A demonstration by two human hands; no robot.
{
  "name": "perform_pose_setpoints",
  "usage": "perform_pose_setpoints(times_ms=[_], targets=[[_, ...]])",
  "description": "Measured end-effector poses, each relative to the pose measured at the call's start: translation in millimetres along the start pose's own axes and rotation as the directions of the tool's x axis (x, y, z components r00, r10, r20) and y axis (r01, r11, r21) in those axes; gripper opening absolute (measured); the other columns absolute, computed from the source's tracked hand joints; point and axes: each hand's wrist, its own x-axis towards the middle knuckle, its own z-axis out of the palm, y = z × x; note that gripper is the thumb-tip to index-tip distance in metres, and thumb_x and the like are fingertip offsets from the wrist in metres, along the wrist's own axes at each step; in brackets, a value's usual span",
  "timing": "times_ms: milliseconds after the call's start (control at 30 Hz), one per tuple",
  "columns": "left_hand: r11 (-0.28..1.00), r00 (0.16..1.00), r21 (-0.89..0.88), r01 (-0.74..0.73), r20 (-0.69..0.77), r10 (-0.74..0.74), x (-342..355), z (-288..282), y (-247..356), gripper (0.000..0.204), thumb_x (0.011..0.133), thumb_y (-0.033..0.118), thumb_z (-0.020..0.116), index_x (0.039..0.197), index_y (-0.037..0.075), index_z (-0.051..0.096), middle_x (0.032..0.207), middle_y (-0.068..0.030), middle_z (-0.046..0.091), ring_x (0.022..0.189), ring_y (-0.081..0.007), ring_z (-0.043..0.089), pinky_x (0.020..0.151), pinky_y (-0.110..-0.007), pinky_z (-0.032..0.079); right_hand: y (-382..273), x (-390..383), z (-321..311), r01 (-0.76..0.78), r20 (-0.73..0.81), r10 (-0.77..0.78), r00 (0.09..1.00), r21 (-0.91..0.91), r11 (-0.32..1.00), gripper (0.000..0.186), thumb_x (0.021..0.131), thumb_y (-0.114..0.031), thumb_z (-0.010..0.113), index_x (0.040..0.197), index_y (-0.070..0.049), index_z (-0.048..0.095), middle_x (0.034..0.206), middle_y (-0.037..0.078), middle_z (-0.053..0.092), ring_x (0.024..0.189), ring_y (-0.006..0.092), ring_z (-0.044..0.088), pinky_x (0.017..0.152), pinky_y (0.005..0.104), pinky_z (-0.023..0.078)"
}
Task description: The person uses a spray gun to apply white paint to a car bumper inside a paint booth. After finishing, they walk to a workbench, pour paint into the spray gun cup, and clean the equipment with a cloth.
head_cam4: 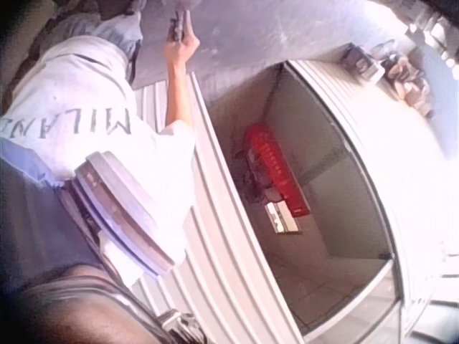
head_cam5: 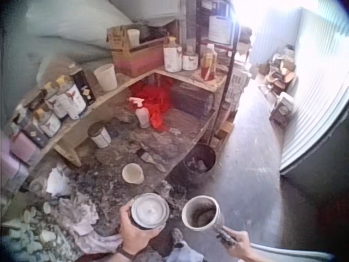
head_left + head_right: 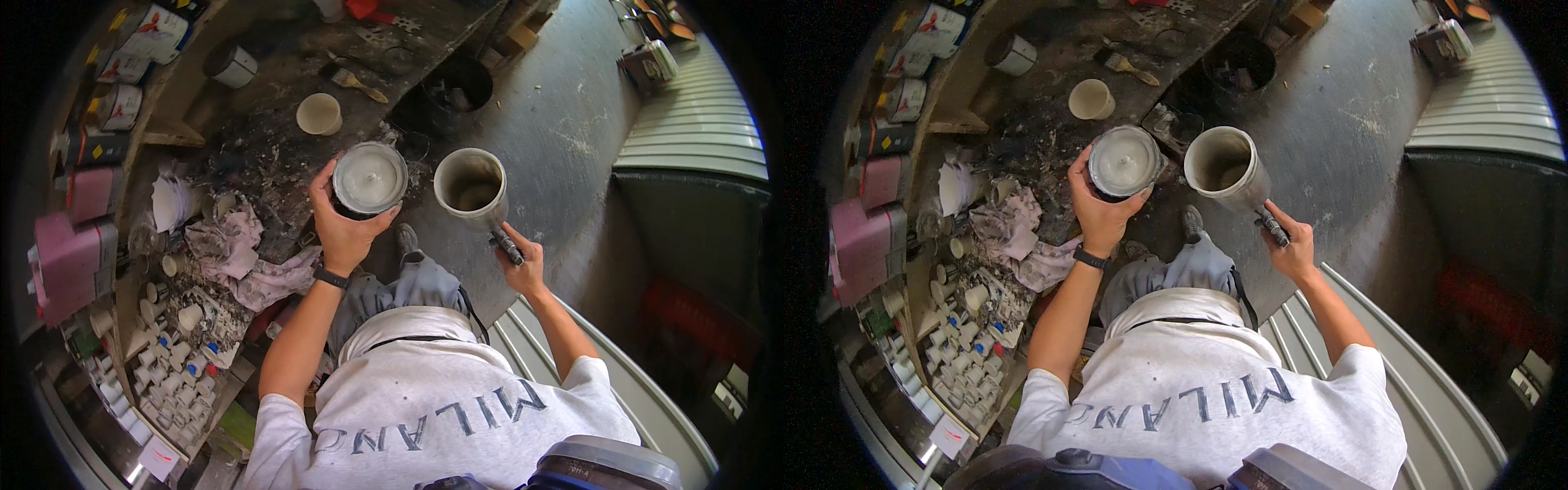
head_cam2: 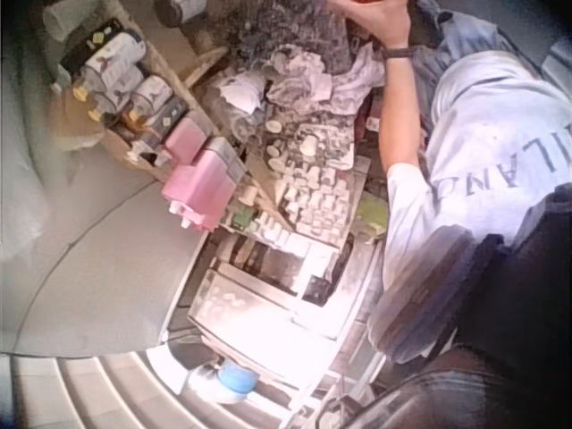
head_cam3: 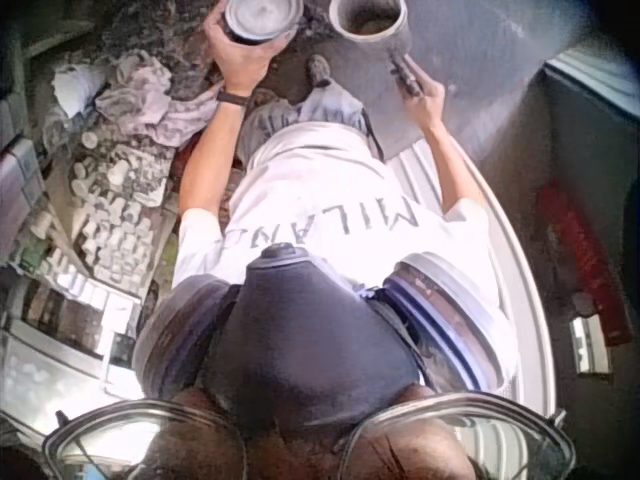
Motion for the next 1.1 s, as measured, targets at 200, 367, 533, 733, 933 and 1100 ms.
perform_pose_setpoints(times_ms=[200,367,533,733,933,1100], targets=[[0.990,0.995,0.130,0.060,0.076,-0.070,-2.6,8.4,-71.1,0.098,0.068,0.011,0.094,0.145,0.002,0.035,0.138,-0.0169,0.053,0.127,-0.0249,0.055,0.109,-0.040,0.045,13.2,-29.7,-16.4,-0.118,-0.067,0.114,0.991,-0.068,0.991,0.057,0.078,0.001,0.075,0.134,-0.003,0.065,0.099,0.022,0.075,0.085,0.0250,0.076,0.076,0.0286,0.054],[0.975,0.992,0.205,0.085,0.072,-0.102,8.8,24.6,-126.2,0.099,0.067,0.014,0.096,0.144,0.001,0.036,0.139,-0.0183,0.055,0.128,-0.0264,0.055,0.109,-0.040,0.044,21.6,-58.1,-28.6,-0.202,-0.131,0.184,0.974,-0.137,0.970,0.050,0.081,0.002,0.075,0.130,0.002,0.064,0.097,0.018,0.077,0.083,0.0200,0.075,0.080,0.0288,0.054],[0.906,0.989,0.410,0.103,0.051,-0.136,32.5,49.1,-167.5,0.096,0.061,0.025,0.098,0.139,0.004,0.045,0.134,-0.0194,0.055,0.127,-0.0358,0.051,0.108,-0.047,0.041,29.1,-83.1,-30.7,-0.237,-0.193,0.201,0.960,-0.187,0.953,0.055,0.076,0.003,0.075,0.130,0.001,0.066,0.102,0.024,0.074,0.085,0.0291,0.076,0.078,0.0297,0.054],[0.594,0.955,0.802,0.067,0.121,-0.272,62.4,76.7,-171.6,0.092,0.065,0.033,0.092,0.141,0.012,0.045,0.141,-0.0135,0.050,0.131,-0.0375,0.044,0.108,-0.054,0.037,27.3,-108.1,-24.2,-0.269,-0.229,0.224,0.947,-0.185,0.945,0.055,0.077,0.002,0.075,0.131,0.000,0.065,0.097,0.023,0.074,0.084,0.0296,0.076,0.077,0.0301,0.055],[0.338,0.751,0.736,-0.586,0.651,-0.114,95.3,87.3,-188.3,0.085,0.074,0.013,0.084,0.149,0.017,0.043,0.152,-0.0064,0.044,0.134,-0.0341,0.043,0.111,-0.053,0.036,26.1,-117.0,-10.6,-0.304,-0.247,0.272,0.930,-0.098,0.948,0.053,0.077,0.001,0.076,0.129,0.001,0.066,0.099,0.023,0.074,0.086,0.0326,0.076,0.077,0.0323,0.056],[-0.414,-0.025,-0.104,-0.904,0.981,-0.191,111.5,108.2,-217.5,0.054,0.096,0.010,0.052,0.147,0.023,0.044,0.160,-0.0020,0.037,0.145,-0.0232,0.036,0.116,-0.042,0.030,22.4,-113.8,1.2,-0.243,-0.283,0.209,0.936,-0.088,0.966,0.052,0.077,0.001,0.076,0.128,0.001,0.067,0.094,0.022,0.075,0.080,0.0312,0.076,0.074,0.0317,0.056]])
